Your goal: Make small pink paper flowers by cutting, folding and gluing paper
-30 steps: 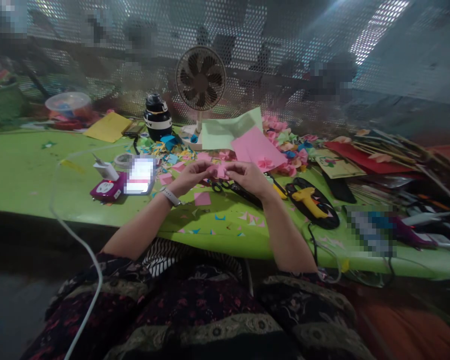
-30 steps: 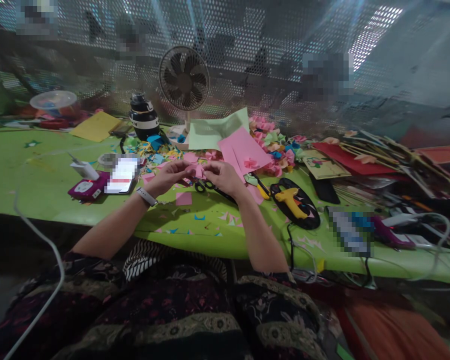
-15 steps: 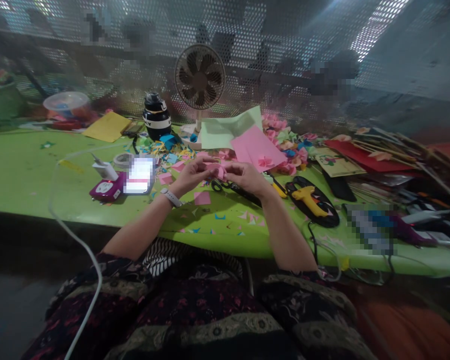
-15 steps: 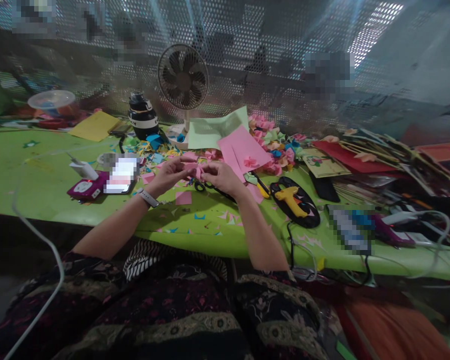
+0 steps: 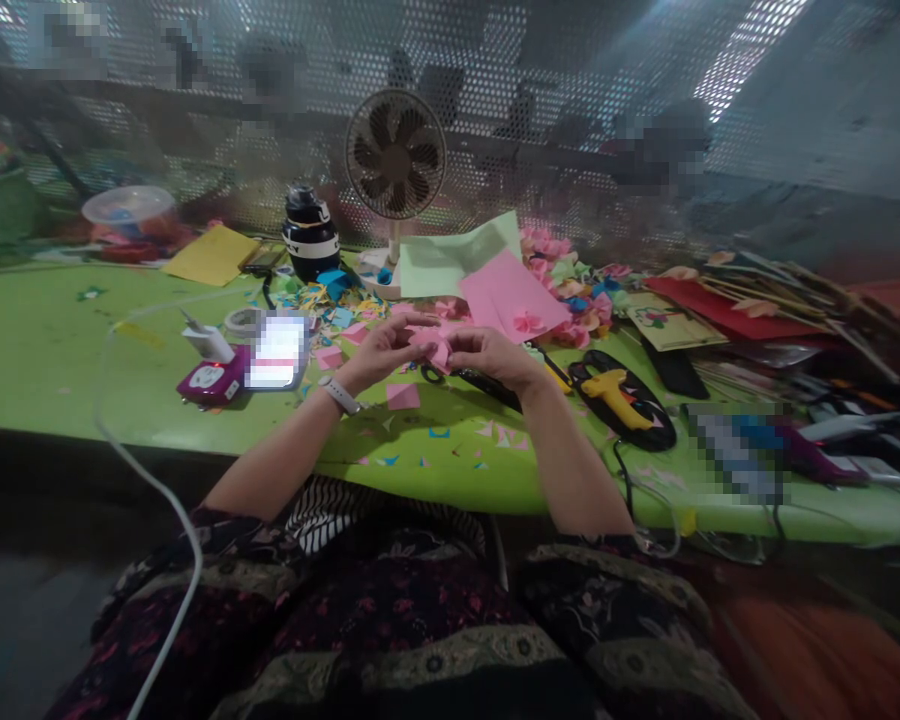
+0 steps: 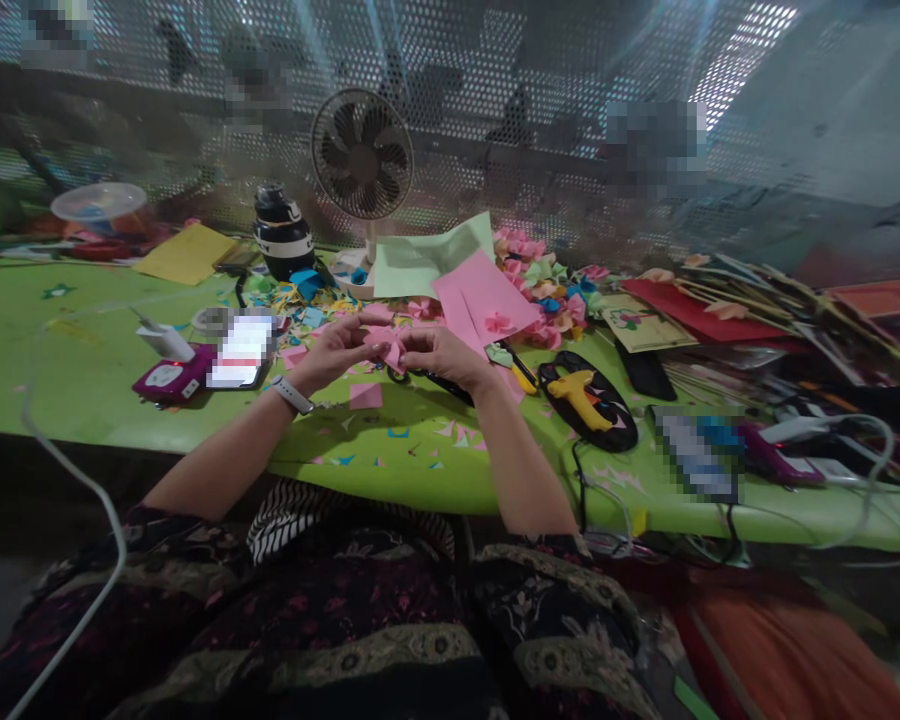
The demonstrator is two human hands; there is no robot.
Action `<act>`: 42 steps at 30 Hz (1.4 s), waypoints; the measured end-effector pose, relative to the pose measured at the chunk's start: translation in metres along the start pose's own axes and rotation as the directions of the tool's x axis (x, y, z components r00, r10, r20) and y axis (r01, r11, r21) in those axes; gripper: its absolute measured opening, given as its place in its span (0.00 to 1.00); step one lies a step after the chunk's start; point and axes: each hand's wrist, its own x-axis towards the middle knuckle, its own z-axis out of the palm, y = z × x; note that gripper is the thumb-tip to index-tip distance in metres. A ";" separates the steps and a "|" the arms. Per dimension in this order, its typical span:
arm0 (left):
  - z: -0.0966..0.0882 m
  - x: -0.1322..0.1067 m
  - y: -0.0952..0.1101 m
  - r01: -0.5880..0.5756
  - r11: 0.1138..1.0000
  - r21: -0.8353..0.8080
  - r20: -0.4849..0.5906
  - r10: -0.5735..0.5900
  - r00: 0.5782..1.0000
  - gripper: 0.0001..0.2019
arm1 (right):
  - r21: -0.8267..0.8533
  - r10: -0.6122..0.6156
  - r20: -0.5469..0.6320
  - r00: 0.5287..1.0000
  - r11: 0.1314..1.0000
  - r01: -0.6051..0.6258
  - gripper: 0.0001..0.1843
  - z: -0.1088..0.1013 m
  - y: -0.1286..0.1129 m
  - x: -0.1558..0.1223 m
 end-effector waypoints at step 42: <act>0.000 -0.003 -0.003 -0.025 0.988 0.149 0.118 0.007 0.993 0.26 | 0.222 0.197 0.058 0.979 0.953 -0.206 0.28 0.010 0.010 0.008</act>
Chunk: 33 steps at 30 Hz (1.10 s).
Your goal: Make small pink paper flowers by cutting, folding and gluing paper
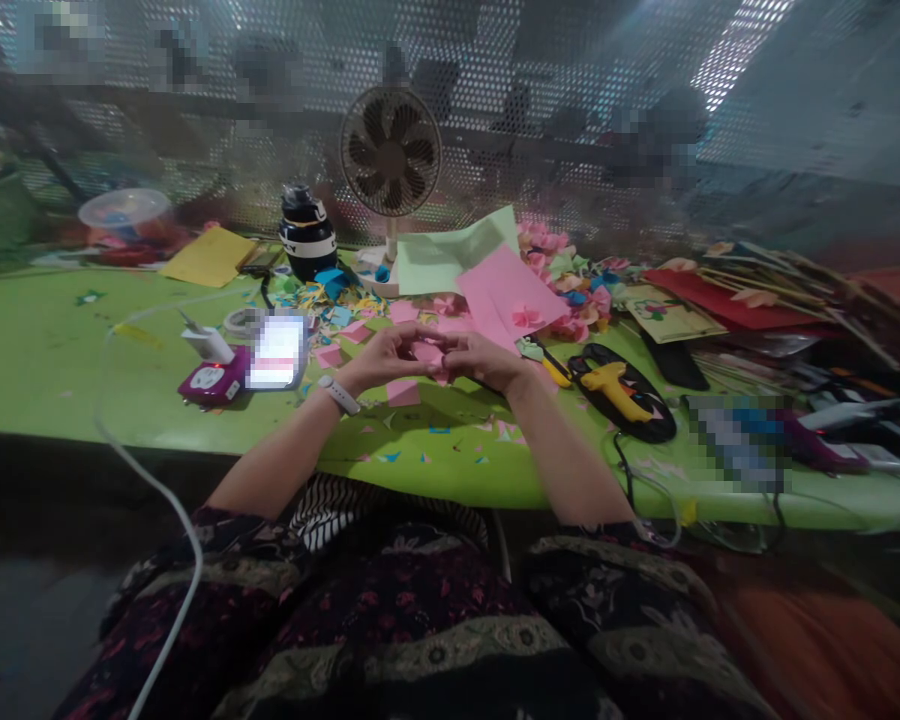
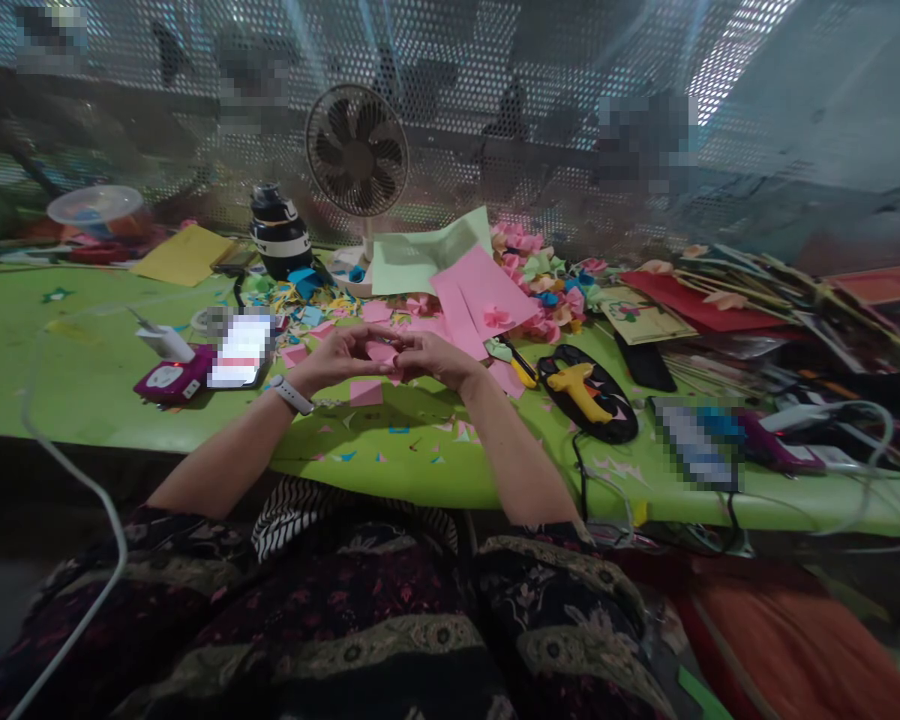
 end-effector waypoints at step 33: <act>-0.001 0.003 -0.001 0.064 0.998 -0.012 -0.044 -0.065 0.997 0.26 | -0.028 -0.072 0.008 0.997 0.997 0.073 0.17 -0.005 0.007 0.002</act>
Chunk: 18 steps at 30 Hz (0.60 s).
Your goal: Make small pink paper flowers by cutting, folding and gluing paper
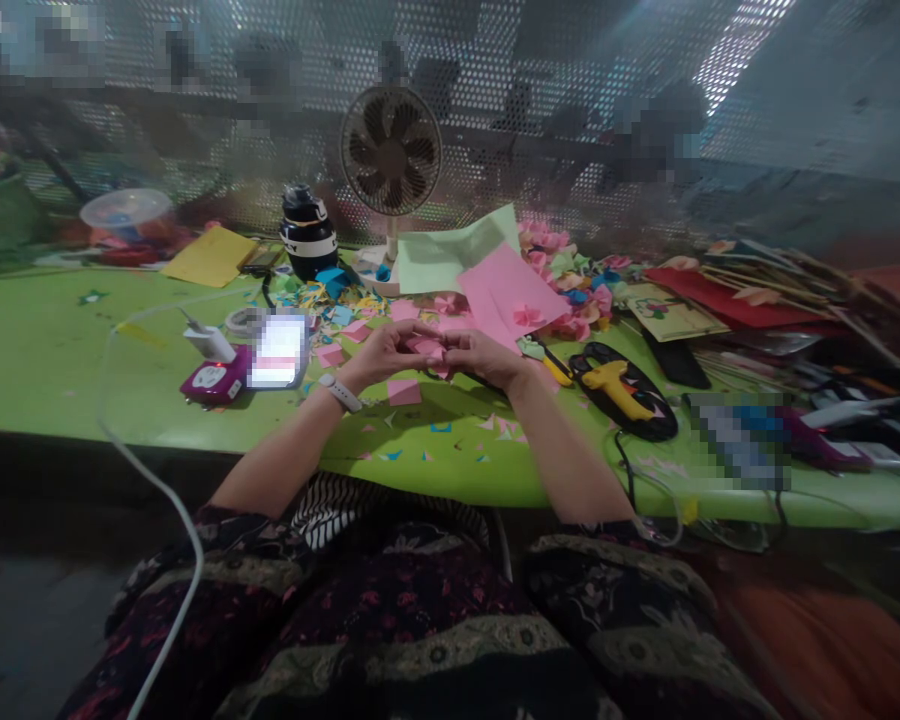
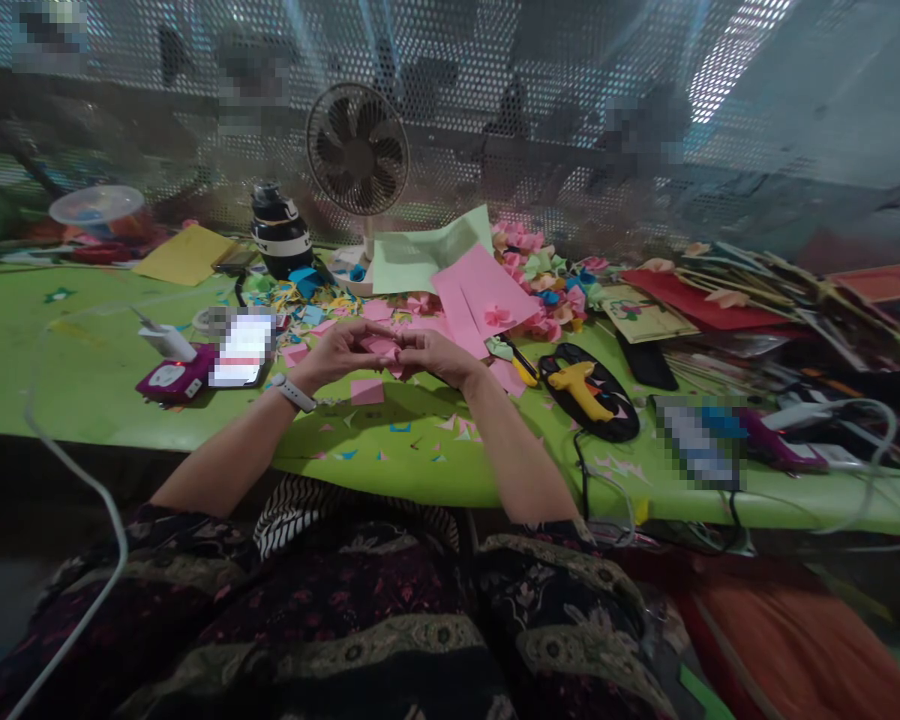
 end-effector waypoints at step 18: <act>-0.003 0.003 -0.005 -0.021 0.999 -0.029 -0.127 0.018 0.992 0.36 | 0.048 -0.071 -0.442 0.894 0.994 0.102 0.15 0.010 0.011 0.015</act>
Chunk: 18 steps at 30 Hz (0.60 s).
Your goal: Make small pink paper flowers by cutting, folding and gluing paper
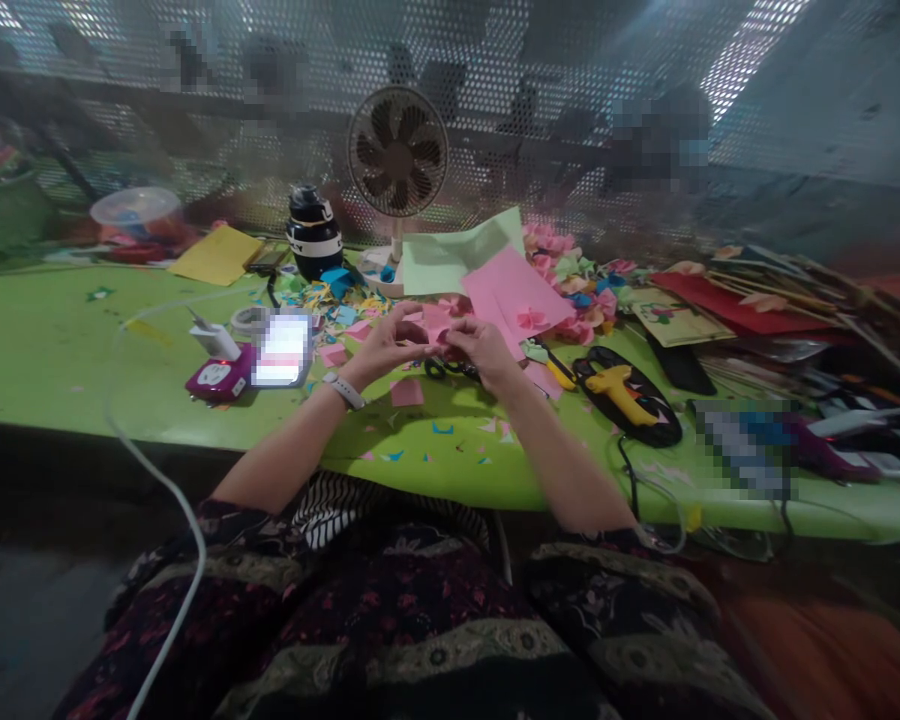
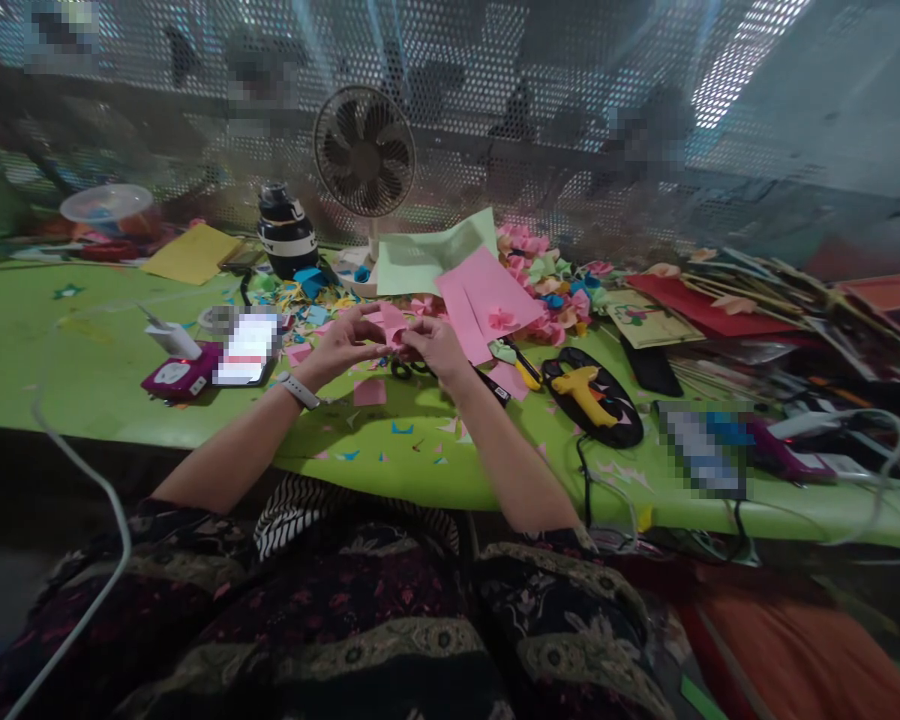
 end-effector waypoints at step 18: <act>-0.003 0.004 -0.016 -0.075 0.997 -0.012 -0.160 0.072 0.984 0.18 | -0.029 -0.065 -0.021 0.998 0.997 0.065 0.15 0.018 0.000 -0.009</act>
